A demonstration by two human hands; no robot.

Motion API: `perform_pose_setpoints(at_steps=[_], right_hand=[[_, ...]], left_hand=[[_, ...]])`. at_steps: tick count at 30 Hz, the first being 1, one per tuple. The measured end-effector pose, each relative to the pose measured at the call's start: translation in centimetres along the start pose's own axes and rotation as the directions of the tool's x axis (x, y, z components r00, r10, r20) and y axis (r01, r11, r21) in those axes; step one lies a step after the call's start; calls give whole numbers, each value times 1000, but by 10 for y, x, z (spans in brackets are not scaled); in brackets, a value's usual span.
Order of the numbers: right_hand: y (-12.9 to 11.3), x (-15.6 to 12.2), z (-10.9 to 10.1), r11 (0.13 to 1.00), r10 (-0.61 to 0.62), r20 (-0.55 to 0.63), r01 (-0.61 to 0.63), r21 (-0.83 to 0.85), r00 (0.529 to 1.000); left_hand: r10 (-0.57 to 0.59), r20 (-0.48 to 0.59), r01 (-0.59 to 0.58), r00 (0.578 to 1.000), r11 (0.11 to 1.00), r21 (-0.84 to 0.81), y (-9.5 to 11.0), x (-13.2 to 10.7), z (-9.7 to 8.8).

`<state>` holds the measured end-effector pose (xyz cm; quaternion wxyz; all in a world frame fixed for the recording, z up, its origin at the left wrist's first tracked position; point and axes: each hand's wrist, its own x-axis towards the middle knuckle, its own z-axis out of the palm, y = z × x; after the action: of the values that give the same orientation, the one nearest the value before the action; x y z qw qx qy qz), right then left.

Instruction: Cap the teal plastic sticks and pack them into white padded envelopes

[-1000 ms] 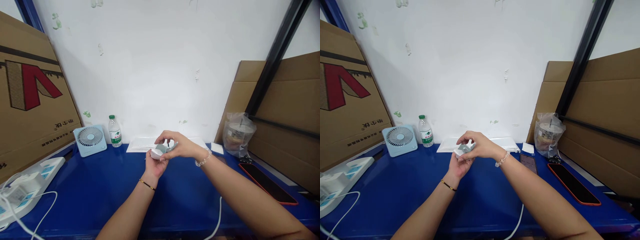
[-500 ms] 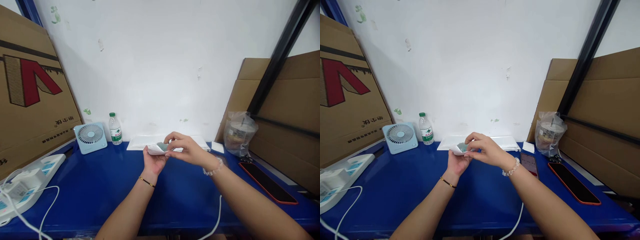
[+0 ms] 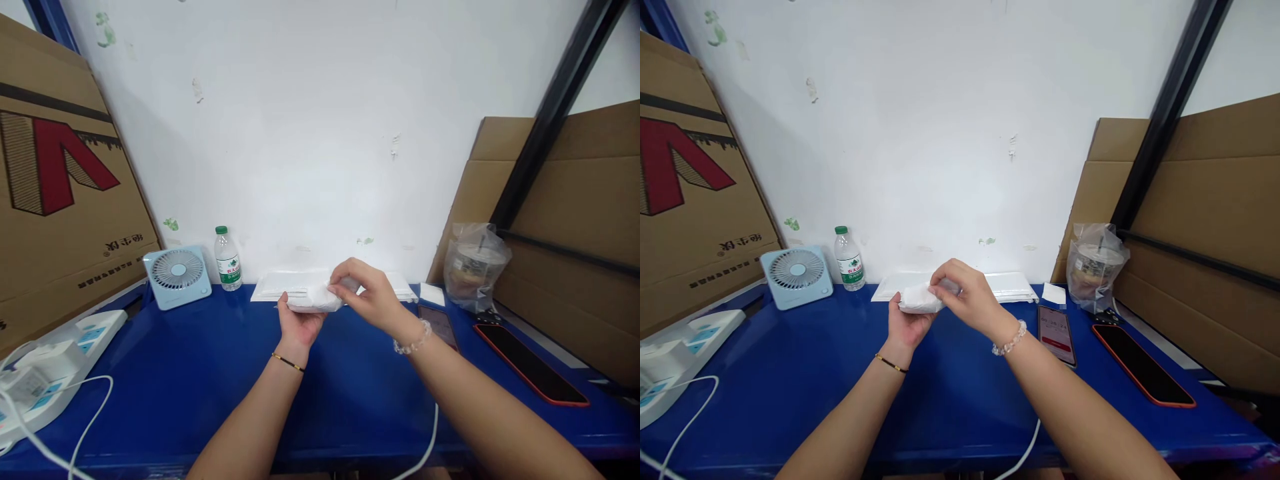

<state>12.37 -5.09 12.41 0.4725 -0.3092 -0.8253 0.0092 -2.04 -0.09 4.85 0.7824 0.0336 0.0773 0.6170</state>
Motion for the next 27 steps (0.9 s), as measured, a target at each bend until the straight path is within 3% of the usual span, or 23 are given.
perform_pose_setpoints(at_steps=[2,6,10,13,15,17,19,21,22,25,27], right_hand=[[3,-4,3,979,-139,12,139,-152,990],[8,-15,3,871,-307,211,363,-330,928],[9,-22,4,822,-356,319,456,-341,879],[18,-25,6,820,-357,277,441,-363,892],[37,-25,2,882,-244,131,276,-381,961],[69,-25,-8,932,9,-129,-55,-358,992],[110,-27,-22,890,298,-374,-397,-223,878],[152,-35,-35,749,591,-356,-656,-89,724],[170,-40,-40,641,694,-345,-761,-104,632],[208,-59,-48,512,766,-331,-835,-202,550],[218,-69,-46,455,783,-329,-847,-275,527]], left_hand=[[1,-30,-1,1000,1000,9,2,1,-3],[-2,-48,4,999,999,43,6,4,-7],[29,-61,-29,998,1000,8,6,7,-7],[34,-70,-34,997,999,-7,4,6,-5],[-34,-57,33,998,999,-19,4,6,-4],[-81,-38,80,996,996,-34,7,8,-6],[-49,-51,46,997,997,-54,13,13,-11],[28,-124,-37,992,997,-70,20,19,-18],[61,-169,-74,984,995,-73,23,23,-22],[117,-274,-139,955,988,-62,29,31,-29],[127,-301,-148,945,988,-45,29,34,-31]])
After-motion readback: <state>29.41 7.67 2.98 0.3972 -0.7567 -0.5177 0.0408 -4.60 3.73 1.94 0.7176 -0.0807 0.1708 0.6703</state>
